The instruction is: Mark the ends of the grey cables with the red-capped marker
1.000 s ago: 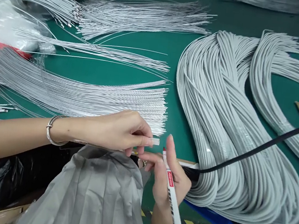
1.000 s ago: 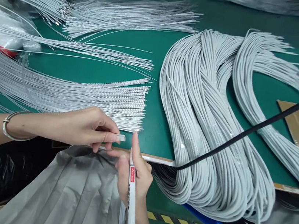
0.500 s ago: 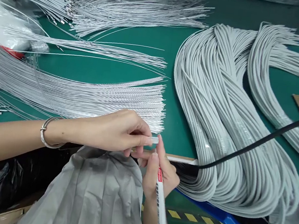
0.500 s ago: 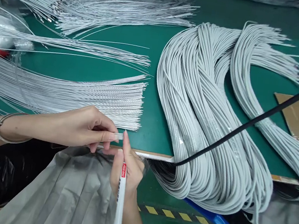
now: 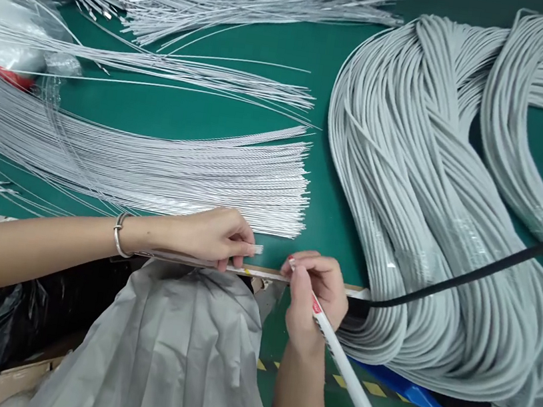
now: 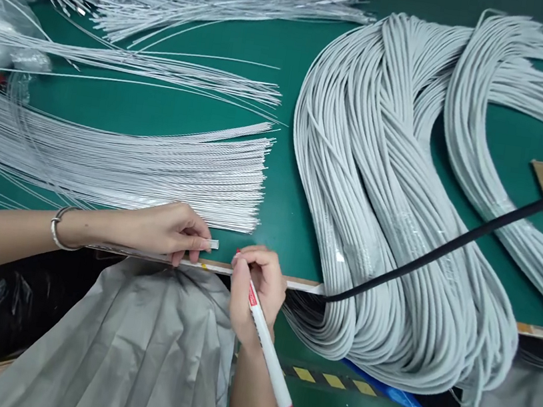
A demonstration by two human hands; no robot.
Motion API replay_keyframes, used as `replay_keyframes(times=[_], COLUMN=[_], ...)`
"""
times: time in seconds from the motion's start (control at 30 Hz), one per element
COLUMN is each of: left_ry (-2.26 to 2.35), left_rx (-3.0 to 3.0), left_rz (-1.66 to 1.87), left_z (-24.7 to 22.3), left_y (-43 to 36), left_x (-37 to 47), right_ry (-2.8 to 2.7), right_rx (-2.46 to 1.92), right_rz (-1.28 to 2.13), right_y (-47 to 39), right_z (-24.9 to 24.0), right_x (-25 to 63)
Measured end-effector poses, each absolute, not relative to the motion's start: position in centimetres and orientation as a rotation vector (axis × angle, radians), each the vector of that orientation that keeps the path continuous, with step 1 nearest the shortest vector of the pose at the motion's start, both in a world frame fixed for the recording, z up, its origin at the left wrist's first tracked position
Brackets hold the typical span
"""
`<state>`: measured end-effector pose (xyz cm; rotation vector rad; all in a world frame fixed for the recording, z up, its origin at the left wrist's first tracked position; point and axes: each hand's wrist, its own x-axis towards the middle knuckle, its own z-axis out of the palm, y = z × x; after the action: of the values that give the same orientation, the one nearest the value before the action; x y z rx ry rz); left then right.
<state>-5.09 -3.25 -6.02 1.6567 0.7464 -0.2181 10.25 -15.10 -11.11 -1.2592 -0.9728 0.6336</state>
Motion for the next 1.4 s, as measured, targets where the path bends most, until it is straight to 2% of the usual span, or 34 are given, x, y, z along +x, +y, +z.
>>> replay_keyframes(times=[0.1,0.3,0.57,1.4], left_ry=[0.737,0.736,0.746,0.736], left_rx=[1.653,1.613,1.645,1.621], left_rz=[-0.238,-0.248,-0.234,-0.207], left_z=[-6.1,-5.9,-6.1,-6.5], left_y=[-3.1,-3.0,-3.1,-3.3], left_x=[-5.0,-5.0,-4.9,-4.8], right_ry=[-0.998,-1.227,-1.38,-1.463], right_rx=[-1.338,-1.509,-1.541,-1.504], right_rz=[0.637,0.352,0.149,0.195], right_y=[-15.0,-14.2,-13.8,-14.2], right_z=[-11.0,-10.2,-10.4,-10.6], right_x=[9.9,9.9,9.7,10.0])
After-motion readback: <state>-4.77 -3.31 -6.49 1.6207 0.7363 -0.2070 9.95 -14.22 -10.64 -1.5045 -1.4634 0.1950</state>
